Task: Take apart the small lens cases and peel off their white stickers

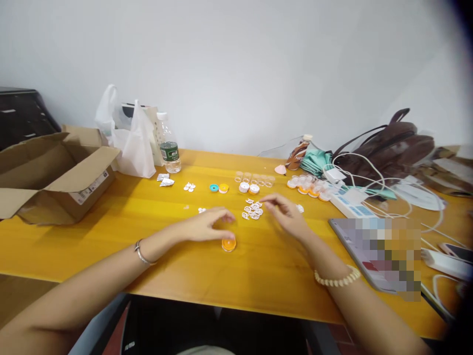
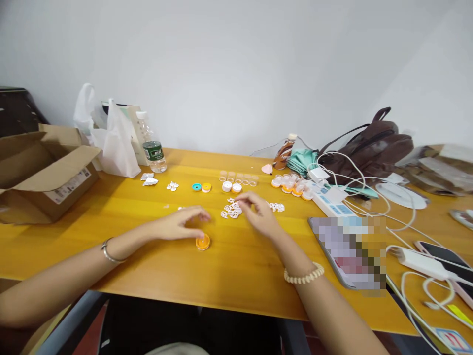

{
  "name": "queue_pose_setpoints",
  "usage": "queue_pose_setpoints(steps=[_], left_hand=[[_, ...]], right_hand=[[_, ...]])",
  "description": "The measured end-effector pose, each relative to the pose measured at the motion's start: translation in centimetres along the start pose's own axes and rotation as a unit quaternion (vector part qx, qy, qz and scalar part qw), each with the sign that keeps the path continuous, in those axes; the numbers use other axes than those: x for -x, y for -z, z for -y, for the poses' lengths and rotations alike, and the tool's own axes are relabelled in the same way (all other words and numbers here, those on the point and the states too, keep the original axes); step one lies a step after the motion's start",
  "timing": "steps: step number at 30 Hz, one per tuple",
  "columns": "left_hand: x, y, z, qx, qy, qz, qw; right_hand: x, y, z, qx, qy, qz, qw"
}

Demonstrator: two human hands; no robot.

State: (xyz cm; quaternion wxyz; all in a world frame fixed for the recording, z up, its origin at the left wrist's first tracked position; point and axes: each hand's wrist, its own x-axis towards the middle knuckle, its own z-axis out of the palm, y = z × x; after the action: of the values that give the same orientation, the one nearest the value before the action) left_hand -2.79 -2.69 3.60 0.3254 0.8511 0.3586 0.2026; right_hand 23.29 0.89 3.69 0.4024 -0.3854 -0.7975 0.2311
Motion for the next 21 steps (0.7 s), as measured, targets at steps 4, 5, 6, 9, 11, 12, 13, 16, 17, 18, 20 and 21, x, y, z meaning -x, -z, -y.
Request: queue_pose_setpoints(steps=[4, 5, 6, 9, 11, 12, 13, 16, 17, 18, 20, 21], left_hand=[[1.1, -0.9, 0.5, -0.049, -0.024, 0.029, 0.998], [1.1, -1.2, 0.6, -0.059, -0.030, 0.030, 0.997], [1.0, -1.3, 0.6, -0.068, -0.035, 0.029, 0.997], [0.7, -1.6, 0.7, -0.071, -0.046, 0.022, 0.996], [0.6, -1.7, 0.8, -0.063, -0.044, 0.019, 0.997], [0.7, -1.7, 0.9, -0.060, -0.041, 0.018, 0.997], [0.7, -1.8, 0.9, -0.057, -0.037, 0.016, 0.998], [0.7, -1.9, 1.3, -0.053, -0.022, 0.007, 0.998], [0.7, -2.0, 1.4, -0.051, -0.019, 0.006, 0.998], [0.7, -2.0, 1.5, -0.049, -0.019, 0.004, 0.999], [0.7, -2.1, 1.5, -0.045, -0.020, 0.001, 0.999], [0.7, -2.1, 1.5, -0.043, -0.019, 0.000, 0.999]], right_hand=[[0.5, -3.9, 2.7, 0.008, 0.045, 0.175, 0.983], [0.7, -4.5, 3.0, 0.016, 0.055, 0.210, 0.976], [0.8, -5.1, 3.2, 0.023, 0.064, 0.237, 0.969], [1.0, -5.9, 3.3, 0.035, 0.075, 0.259, 0.962], [1.0, -6.1, 3.0, 0.045, 0.075, 0.254, 0.963], [1.1, -6.1, 2.8, 0.051, 0.076, 0.252, 0.963], [1.1, -6.1, 2.7, 0.054, 0.078, 0.251, 0.963], [1.3, -6.1, 2.5, 0.053, 0.094, 0.252, 0.962], [1.4, -6.1, 2.4, 0.053, 0.099, 0.253, 0.961], [1.5, -6.2, 2.4, 0.053, 0.105, 0.252, 0.960], [1.6, -6.3, 2.4, 0.060, 0.115, 0.245, 0.961], [1.6, -6.4, 2.3, 0.065, 0.120, 0.240, 0.961]])
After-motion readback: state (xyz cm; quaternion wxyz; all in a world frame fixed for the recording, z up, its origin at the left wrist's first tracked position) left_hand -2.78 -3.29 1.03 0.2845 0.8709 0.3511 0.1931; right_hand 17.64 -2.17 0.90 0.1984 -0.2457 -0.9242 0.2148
